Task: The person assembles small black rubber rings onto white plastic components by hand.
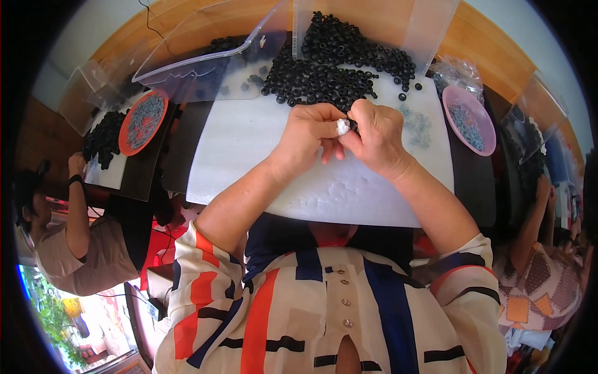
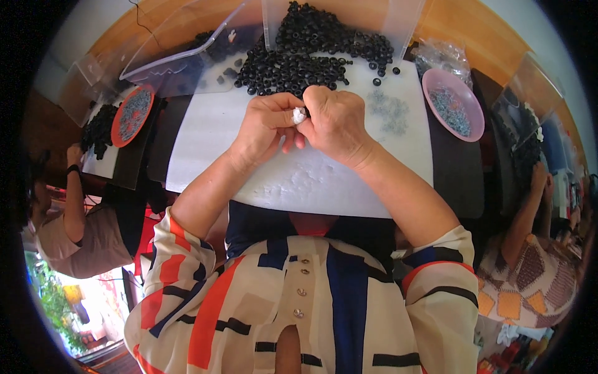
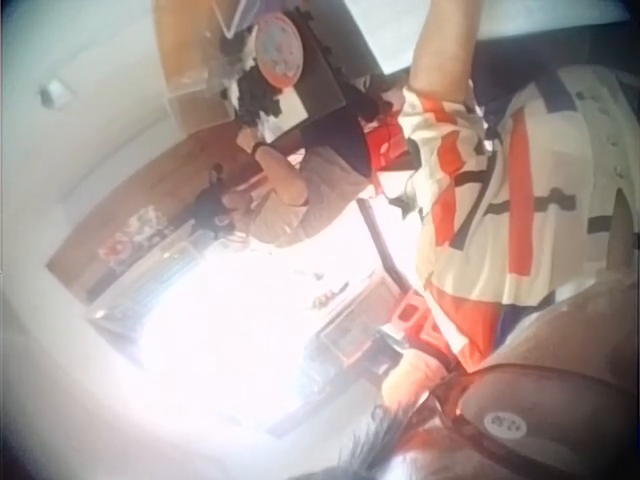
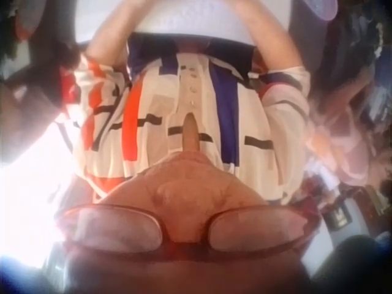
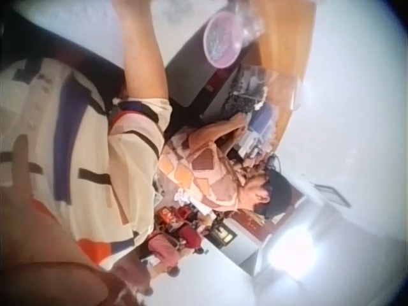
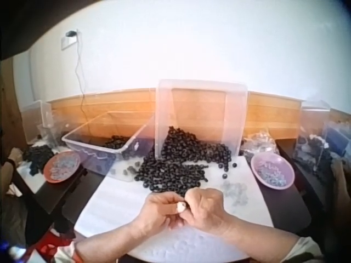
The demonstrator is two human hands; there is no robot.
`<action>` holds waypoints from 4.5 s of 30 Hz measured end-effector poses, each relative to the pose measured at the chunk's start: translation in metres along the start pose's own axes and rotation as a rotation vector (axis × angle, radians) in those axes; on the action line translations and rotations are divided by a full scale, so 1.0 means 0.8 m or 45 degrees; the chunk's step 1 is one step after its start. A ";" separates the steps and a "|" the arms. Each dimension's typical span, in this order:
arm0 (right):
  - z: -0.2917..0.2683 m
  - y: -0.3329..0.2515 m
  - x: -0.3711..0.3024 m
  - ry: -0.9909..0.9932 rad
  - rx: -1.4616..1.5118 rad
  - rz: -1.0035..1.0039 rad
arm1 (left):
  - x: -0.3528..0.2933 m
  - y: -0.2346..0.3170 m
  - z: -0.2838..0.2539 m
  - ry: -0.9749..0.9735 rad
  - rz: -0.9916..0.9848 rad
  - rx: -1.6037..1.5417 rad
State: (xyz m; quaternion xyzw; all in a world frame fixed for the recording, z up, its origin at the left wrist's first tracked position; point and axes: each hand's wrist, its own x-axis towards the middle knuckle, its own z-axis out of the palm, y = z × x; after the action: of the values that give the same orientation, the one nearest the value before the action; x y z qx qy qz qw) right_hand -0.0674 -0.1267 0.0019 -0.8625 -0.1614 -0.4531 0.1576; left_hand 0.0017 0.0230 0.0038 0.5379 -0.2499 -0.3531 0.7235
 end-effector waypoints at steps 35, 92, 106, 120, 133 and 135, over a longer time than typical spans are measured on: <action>-0.115 0.061 0.008 -0.984 -0.164 0.496 | 0.016 -0.002 0.034 -0.098 0.774 1.399; -0.100 0.013 -0.029 -0.432 0.186 0.473 | -0.093 0.015 -0.044 -0.323 0.782 2.001; -0.028 -0.003 0.037 -0.526 0.701 0.716 | -0.111 0.003 -0.069 0.180 0.739 1.579; -0.033 0.021 0.015 -0.551 0.691 0.851 | -0.088 0.006 -0.094 0.417 0.666 1.467; -0.022 0.021 0.009 -0.439 0.634 0.657 | -0.044 0.020 -0.098 0.262 0.693 1.828; -0.023 0.021 0.009 -0.483 0.621 0.725 | -0.036 0.025 -0.100 0.159 0.717 1.982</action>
State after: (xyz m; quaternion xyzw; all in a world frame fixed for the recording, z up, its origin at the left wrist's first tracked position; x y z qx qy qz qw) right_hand -0.0701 -0.1486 0.0157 -0.8781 -0.0452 -0.1731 0.4437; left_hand 0.0479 0.0970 -0.0007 0.8207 -0.5075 0.1455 0.2184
